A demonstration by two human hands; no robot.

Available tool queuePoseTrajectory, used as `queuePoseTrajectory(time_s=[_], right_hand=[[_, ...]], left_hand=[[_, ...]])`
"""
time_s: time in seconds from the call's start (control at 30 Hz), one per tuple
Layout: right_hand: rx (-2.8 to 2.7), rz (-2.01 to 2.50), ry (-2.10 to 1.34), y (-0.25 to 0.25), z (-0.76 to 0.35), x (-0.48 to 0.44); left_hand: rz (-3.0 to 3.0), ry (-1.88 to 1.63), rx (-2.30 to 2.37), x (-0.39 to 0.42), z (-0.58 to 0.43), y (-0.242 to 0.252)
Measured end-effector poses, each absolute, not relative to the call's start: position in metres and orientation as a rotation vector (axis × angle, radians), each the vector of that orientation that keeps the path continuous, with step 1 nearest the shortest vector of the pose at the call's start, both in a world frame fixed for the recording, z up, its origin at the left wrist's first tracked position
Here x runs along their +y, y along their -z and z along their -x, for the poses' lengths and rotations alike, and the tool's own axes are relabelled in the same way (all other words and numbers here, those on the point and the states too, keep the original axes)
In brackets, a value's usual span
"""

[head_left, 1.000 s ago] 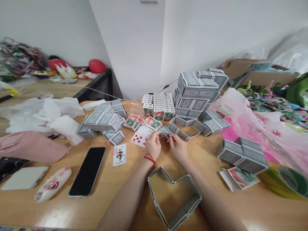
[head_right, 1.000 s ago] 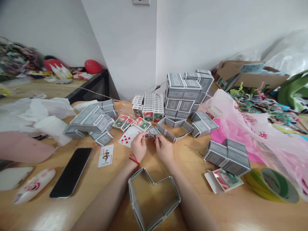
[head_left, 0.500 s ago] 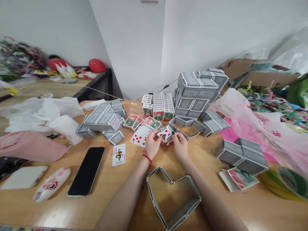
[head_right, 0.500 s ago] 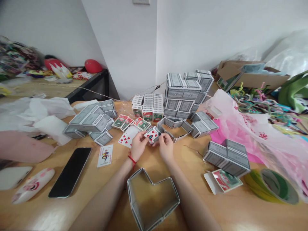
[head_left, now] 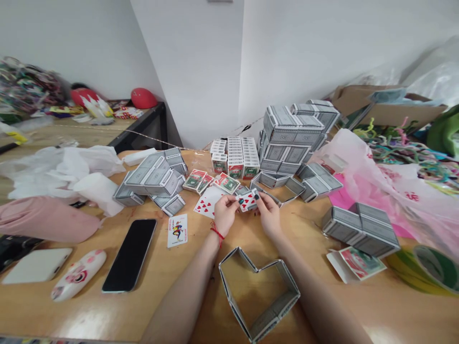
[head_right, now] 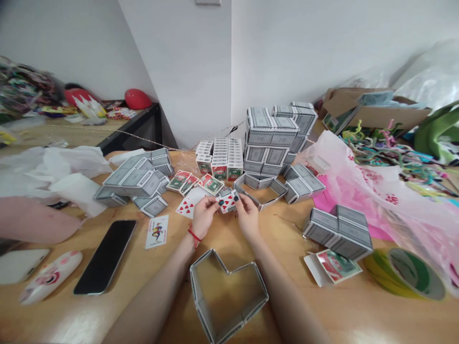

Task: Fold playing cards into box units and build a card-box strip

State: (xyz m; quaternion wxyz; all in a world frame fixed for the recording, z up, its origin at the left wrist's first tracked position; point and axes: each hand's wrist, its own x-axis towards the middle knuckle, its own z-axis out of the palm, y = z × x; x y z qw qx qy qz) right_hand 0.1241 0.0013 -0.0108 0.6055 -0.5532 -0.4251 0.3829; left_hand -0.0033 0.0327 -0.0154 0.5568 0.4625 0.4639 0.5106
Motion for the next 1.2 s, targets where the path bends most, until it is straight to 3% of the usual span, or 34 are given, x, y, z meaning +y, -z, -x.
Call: queuePoseTrajectory(time_s=[0.17, 0.6, 0.83, 1.2], right_hand=[[-1.080, 1.301, -0.746, 0.015, -0.133, 0.006], [-1.123, 1.167, -1.360, 0.005, -0.118, -0.006], [-0.942, 1.076, -1.356, 0.014, -0.114, 0.001], [-0.987, 1.136, -1.420, 0.009, -0.107, -0.005]], left_hand=[[-1.252, -1.188, 1.088, 0.032, 0.003, 0.017], [-1.477, -1.199, 1.206, 0.028, 0.005, 0.012], [-1.200, -1.294, 1.132, 0.028, 0.001, 0.013], [-1.521, -1.240, 1.368, 0.021, 0.000, 0.009]])
